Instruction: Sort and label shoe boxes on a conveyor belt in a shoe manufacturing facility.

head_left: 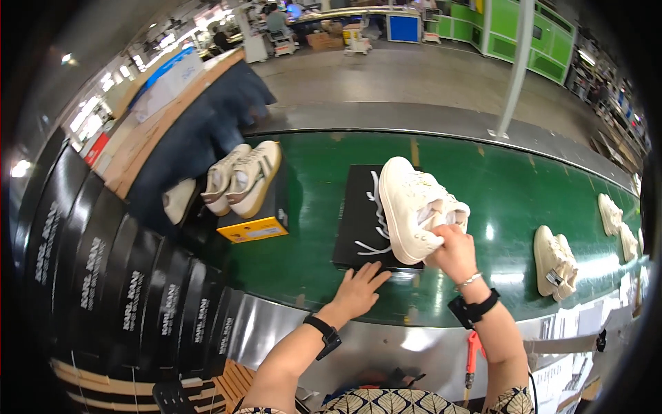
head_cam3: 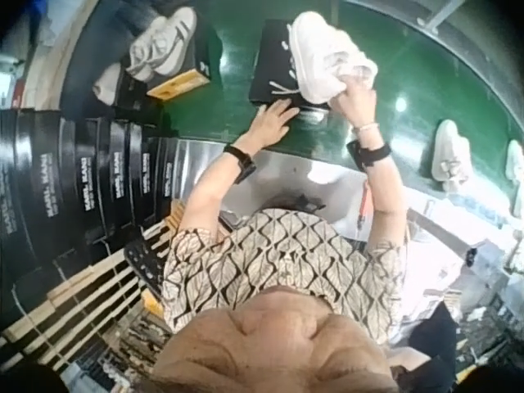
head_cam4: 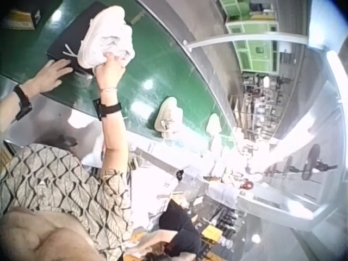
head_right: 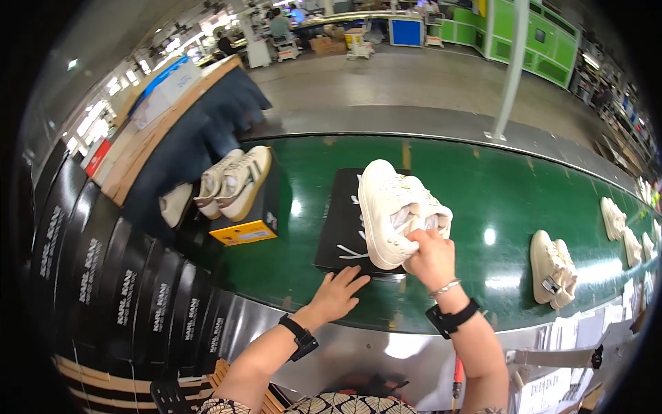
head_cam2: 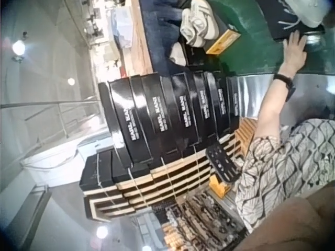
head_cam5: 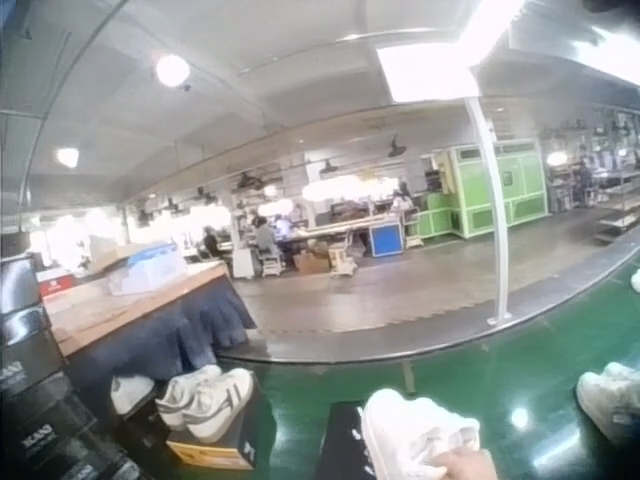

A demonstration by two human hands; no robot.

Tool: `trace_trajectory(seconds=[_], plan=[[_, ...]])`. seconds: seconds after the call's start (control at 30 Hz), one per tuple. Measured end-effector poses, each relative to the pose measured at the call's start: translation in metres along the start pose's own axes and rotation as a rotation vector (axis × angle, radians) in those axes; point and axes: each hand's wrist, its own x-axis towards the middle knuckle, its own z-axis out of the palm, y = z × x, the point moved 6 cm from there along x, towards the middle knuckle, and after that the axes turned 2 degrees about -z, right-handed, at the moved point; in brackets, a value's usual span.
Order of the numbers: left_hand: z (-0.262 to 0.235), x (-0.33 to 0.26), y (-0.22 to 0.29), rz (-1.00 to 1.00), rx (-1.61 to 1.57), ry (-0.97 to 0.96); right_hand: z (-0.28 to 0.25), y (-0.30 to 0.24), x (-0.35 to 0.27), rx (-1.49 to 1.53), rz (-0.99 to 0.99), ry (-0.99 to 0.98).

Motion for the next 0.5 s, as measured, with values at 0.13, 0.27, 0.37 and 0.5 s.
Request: trace_trajectory(seconds=[0.13, 0.27, 0.37, 0.5], plan=[[-0.084, -0.034, -0.006, -0.017, -0.029, 0.306, 0.079, -0.039, -0.003, -0.368, -0.247, -0.162], [-0.235, -0.115, -0.012, -0.080, 0.316, 0.628, 0.081, -0.052, -0.002, -0.329, -0.157, -0.209], [-0.327, -0.189, -0.006, -0.306, 0.783, 0.930, 0.057, -0.042, -0.023, -0.163, -0.198, -0.025], [-0.446, -0.298, 0.012, -0.586, 1.530, 1.174, 0.038, -0.040, -0.077, -0.032, -0.173, 0.046]])
